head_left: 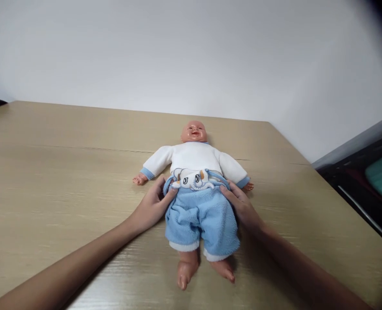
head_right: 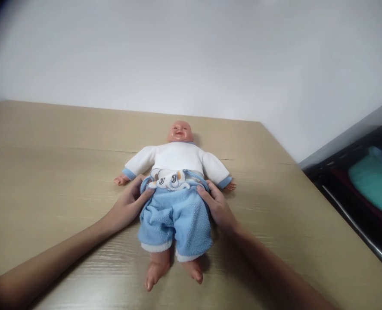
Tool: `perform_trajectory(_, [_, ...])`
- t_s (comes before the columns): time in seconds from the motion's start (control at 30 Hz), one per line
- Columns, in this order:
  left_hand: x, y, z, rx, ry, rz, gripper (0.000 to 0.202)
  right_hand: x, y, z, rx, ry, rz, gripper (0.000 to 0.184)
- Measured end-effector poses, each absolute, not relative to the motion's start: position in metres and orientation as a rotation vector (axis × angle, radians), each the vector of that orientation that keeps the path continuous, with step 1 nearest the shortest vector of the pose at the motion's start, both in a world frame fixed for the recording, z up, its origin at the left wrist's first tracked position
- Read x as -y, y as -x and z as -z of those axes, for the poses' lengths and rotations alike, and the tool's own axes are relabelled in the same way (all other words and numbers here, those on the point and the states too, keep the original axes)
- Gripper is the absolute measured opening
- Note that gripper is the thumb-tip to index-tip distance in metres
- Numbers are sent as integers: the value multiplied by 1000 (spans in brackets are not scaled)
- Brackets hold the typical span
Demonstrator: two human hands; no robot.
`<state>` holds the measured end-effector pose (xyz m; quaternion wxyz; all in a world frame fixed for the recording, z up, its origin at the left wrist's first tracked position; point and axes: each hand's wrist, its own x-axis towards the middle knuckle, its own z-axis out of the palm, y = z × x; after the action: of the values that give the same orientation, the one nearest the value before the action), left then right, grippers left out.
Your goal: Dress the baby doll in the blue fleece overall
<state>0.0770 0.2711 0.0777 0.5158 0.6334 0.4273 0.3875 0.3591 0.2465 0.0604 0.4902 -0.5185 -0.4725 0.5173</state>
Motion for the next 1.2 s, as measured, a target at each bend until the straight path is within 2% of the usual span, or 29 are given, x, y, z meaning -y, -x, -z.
perform_trajectory(0.2, [-269, -78, -70, -1043, -1430, -975, 40, -234, -349, -63, 914, 1200, -1402, 49])
perform_trajectory(0.37, [-273, -76, -67, -1059, -1260, -883, 54, -242, -353, -59, 977, 1101, -1513, 43])
perform_trajectory(0.5, [-276, -70, -71, -1050, -1304, -917, 50, -245, -361, -56, 1043, 1072, -1539, 36])
perform_trajectory(0.8, [-297, -61, -78, -997, -1822, -1086, 23, -244, -365, -77, 1361, 1177, -1085, 25])
perform_trajectory(0.97, [-315, -79, -77, -1059, -1529, -1099, 30, -279, -354, -87, 1504, 1164, -852, 21])
perform_trajectory(1.07, [-330, -84, -74, -985, -1356, -1112, 37, -301, -353, -81, 1399, 1221, -875, 19])
perform_trajectory(1.2, [-337, -77, -72, -984, -1463, -1013, 44, -309, -361, -66, 1310, 1306, -960, 27])
